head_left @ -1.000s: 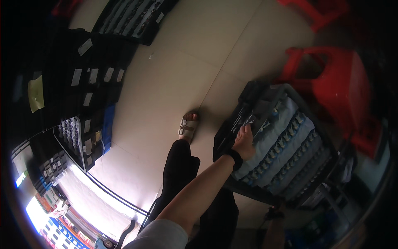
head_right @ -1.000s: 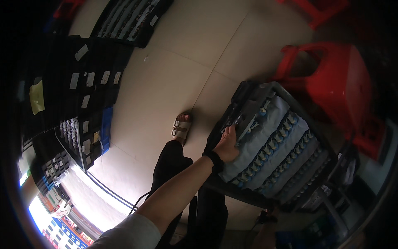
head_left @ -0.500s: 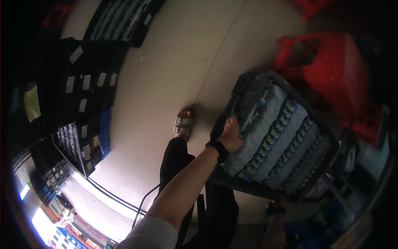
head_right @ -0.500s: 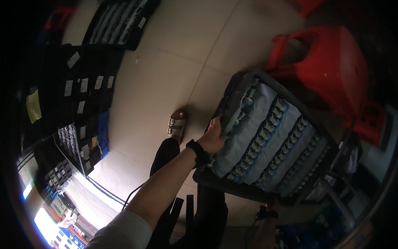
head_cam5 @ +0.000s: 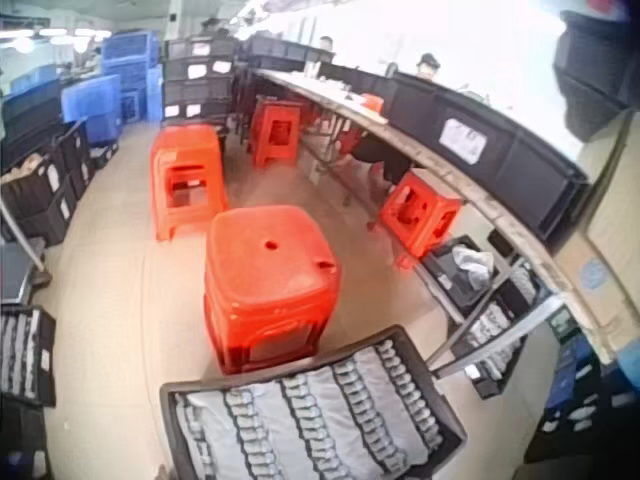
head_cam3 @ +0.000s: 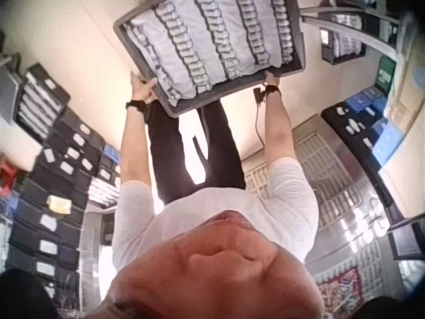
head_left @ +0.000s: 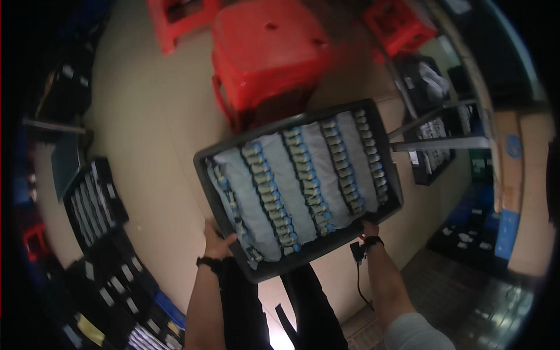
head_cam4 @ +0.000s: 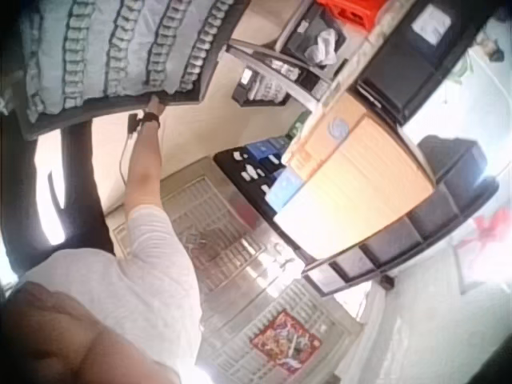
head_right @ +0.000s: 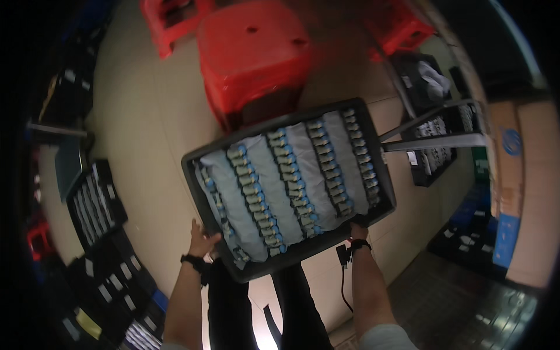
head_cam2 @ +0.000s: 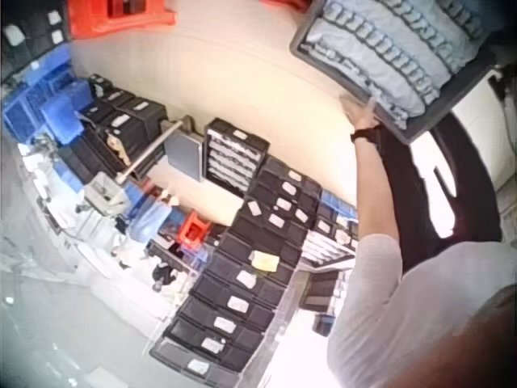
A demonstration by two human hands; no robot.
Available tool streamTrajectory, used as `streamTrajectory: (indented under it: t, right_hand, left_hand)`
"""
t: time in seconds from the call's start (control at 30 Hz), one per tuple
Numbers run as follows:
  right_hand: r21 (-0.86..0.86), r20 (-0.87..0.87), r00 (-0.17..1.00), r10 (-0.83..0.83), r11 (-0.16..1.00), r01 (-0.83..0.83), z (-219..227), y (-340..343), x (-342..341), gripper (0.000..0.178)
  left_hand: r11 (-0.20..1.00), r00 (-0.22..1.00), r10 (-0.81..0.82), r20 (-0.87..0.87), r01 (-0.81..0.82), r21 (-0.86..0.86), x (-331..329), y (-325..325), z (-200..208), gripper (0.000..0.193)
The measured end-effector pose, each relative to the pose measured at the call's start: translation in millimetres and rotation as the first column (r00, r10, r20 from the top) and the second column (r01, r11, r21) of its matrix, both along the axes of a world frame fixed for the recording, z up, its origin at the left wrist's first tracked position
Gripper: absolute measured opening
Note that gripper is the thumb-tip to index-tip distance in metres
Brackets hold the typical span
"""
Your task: Assembling blue-haired toy figurines by applying glue and attaching parts, then placing them into organized trays.
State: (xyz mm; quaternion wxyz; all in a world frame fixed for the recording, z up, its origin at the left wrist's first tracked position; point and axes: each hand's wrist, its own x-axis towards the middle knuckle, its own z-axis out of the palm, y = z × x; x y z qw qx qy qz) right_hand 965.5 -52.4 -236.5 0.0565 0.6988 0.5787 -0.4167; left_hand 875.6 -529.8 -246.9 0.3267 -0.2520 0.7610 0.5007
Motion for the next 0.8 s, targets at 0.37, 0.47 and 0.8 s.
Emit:
streamTrajectory:
  t: [0.37,0.47,0.8]
  right_hand:
    - [-0.474,-0.458,0.792,-0.404,0.865,0.167,167.1,-103.4,170.9,0.041]
    - [0.374,-0.65,0.748,-0.134,0.801,0.468,318.3,-25.9,217.3,0.017]
    - [0.109,-0.935,0.355,0.006,0.956,0.27,666.8,197.0,174.5,0.05]
  left_hand:
    - [0.987,0.989,-0.141,0.039,0.137,0.078,17.0,-102.6,41.0,0.07]
    - [0.874,0.941,-0.258,0.219,0.131,0.468,-35.4,78.9,230.7,0.079]
    - [0.246,0.856,-0.471,-0.215,0.361,0.899,-150.8,395.1,631.4,0.054]
